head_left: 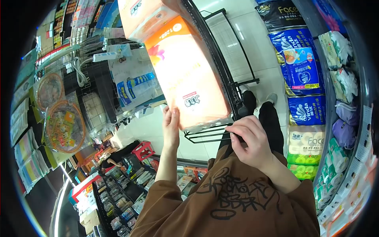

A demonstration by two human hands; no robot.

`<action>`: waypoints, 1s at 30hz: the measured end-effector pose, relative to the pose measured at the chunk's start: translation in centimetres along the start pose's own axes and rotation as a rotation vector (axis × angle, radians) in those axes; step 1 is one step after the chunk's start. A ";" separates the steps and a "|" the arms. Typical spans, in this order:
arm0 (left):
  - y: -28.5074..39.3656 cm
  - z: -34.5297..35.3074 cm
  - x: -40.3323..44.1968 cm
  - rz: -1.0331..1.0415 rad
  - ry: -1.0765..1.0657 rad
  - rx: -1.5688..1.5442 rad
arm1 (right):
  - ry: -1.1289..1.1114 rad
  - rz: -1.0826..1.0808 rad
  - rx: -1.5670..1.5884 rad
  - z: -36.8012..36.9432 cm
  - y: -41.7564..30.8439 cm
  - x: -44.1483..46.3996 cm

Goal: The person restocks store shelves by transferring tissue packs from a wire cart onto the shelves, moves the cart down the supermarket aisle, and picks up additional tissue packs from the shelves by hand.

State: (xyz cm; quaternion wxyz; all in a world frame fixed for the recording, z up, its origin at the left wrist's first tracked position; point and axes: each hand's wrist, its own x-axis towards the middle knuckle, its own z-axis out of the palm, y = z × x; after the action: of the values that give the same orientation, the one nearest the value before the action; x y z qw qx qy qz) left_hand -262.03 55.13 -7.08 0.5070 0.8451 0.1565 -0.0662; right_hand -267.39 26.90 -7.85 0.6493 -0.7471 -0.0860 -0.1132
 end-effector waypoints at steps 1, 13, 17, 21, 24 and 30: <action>0.9 -0.3 -0.3 -0.085 0.008 -0.183 | -0.004 0.001 0.017 -0.3 -0.1 -0.1; 6.5 -5.2 -10.7 0.312 -0.003 -0.196 | -0.216 0.391 0.873 -3.7 -3.7 -1.0; 10.1 2.7 -7.6 0.639 -0.229 0.098 | -0.035 0.591 0.983 -7.1 -3.4 -1.4; 15.2 11.0 -5.9 0.697 -0.582 -0.122 | 0.298 0.527 0.791 -11.2 -4.3 -5.4; 17.6 17.0 -6.1 0.717 -0.673 -0.506 | 0.622 0.351 0.717 -13.5 -4.8 -7.8; 14.2 19.1 -7.7 0.459 -0.832 -0.357 | 1.217 0.001 0.853 -20.7 -4.3 -9.4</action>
State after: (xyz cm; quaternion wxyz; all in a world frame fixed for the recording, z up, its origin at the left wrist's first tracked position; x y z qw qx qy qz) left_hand -263.64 30.65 -2.25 0.6642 0.6599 -0.2399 -0.2564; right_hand -278.75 7.16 -3.71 0.8160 -0.2354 0.2529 -0.4634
